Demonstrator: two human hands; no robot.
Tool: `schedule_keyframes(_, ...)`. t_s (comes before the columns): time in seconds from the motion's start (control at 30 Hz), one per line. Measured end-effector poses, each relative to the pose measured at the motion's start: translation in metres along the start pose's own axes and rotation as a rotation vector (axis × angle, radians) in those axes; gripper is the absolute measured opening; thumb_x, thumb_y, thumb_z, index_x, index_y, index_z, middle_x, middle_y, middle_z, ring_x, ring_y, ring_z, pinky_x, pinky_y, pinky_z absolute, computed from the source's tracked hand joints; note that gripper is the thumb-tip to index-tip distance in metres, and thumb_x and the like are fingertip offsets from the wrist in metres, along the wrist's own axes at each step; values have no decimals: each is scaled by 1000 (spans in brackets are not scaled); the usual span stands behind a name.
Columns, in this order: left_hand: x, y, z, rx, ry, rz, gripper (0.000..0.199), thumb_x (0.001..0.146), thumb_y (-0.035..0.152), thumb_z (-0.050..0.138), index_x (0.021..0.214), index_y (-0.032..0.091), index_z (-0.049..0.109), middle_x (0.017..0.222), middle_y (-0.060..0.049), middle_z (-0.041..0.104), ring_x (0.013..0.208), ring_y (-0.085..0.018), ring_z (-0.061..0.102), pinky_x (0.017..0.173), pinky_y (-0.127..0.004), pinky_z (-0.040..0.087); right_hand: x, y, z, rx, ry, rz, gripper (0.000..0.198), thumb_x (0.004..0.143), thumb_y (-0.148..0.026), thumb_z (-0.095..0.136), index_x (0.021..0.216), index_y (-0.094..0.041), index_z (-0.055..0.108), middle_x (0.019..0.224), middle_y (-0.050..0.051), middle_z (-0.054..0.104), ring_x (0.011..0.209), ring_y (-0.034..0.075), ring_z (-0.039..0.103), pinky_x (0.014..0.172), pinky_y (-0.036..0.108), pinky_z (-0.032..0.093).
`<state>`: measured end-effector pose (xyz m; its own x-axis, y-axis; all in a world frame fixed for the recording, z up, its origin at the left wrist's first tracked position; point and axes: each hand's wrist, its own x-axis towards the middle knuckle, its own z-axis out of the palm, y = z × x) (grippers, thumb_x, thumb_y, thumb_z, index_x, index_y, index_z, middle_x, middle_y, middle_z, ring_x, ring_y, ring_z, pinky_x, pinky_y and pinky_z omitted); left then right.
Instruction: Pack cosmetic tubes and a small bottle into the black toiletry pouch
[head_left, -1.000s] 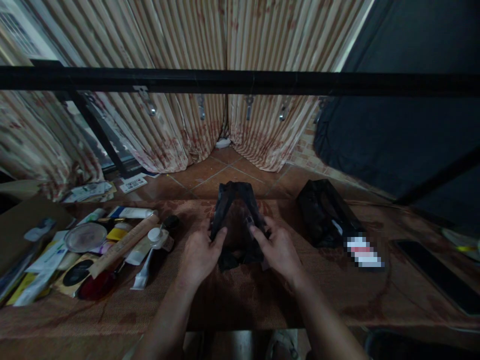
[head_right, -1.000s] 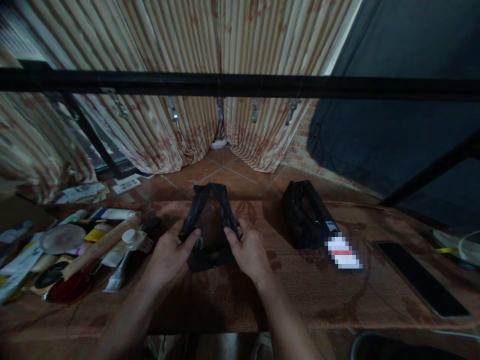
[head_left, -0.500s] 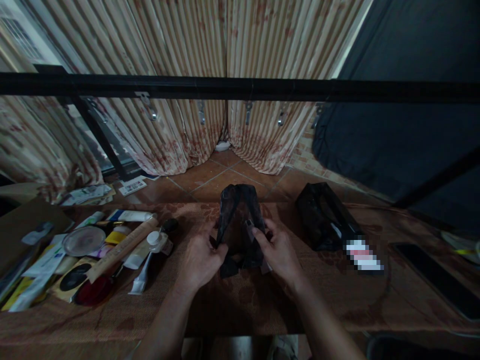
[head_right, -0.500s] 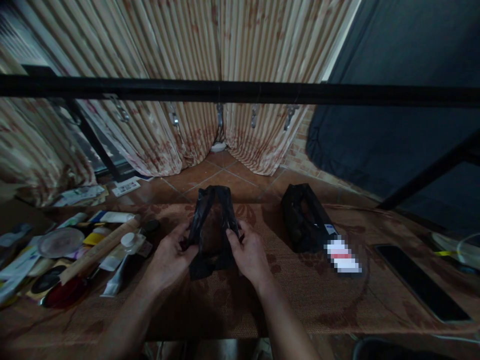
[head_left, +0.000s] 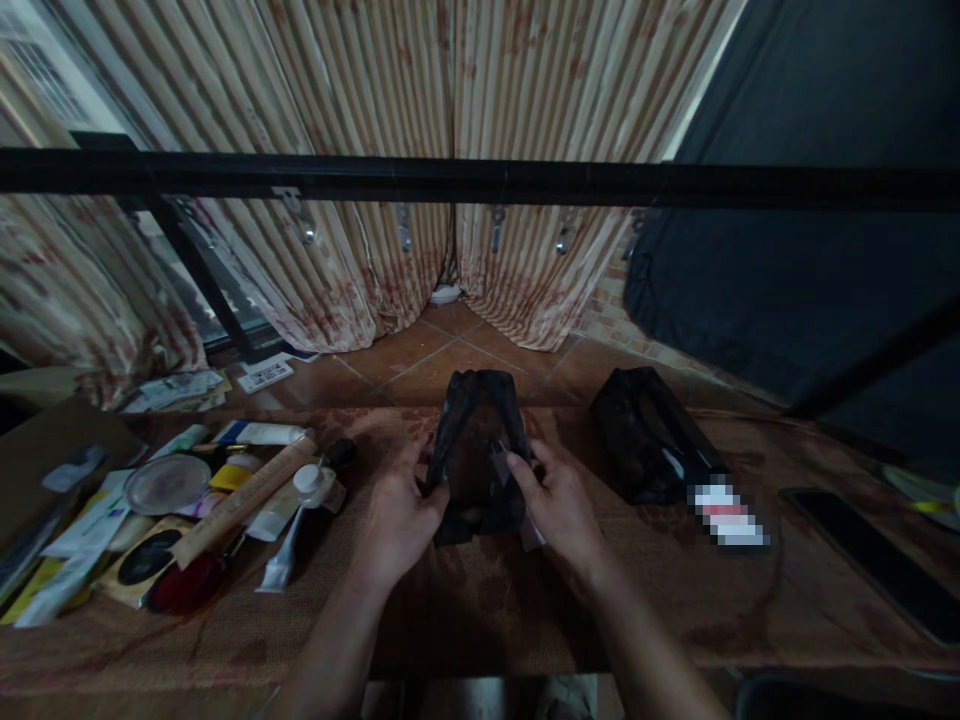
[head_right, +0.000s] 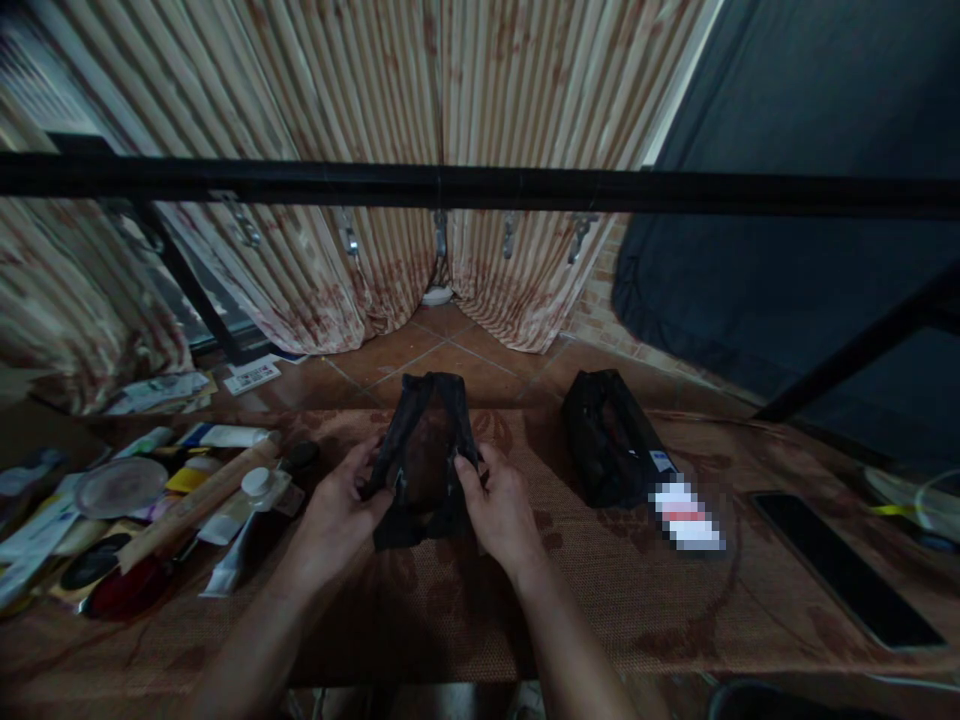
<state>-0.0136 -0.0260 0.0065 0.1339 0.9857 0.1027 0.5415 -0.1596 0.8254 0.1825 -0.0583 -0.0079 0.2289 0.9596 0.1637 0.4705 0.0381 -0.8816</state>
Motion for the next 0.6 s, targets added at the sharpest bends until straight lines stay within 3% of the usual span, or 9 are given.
schedule_keyframes(0.17,2,-6,3,-134,26,41,58,80,14,58,137,22,52,129,-5,67,110,-20,66,94,-32,53,0,1,1,-10,26,-13,39,92,-44,54,121,-19,63,101,7,75,87,22,71,77,32,52)
schedule_keyframes(0.33,1,-1,1,-181,20,27,60,80,13,54,138,24,51,130,-5,66,92,-19,71,81,-31,58,0,2,3,5,68,-40,49,89,-46,59,128,-16,60,112,11,73,97,25,70,86,38,52)
schedule_keyframes(0.6,2,-3,0,-75,82,20,64,76,13,55,139,23,52,129,-7,65,99,-22,68,82,-34,58,1,6,2,6,109,-27,51,89,-49,59,129,-17,60,113,13,73,98,26,70,83,40,53)
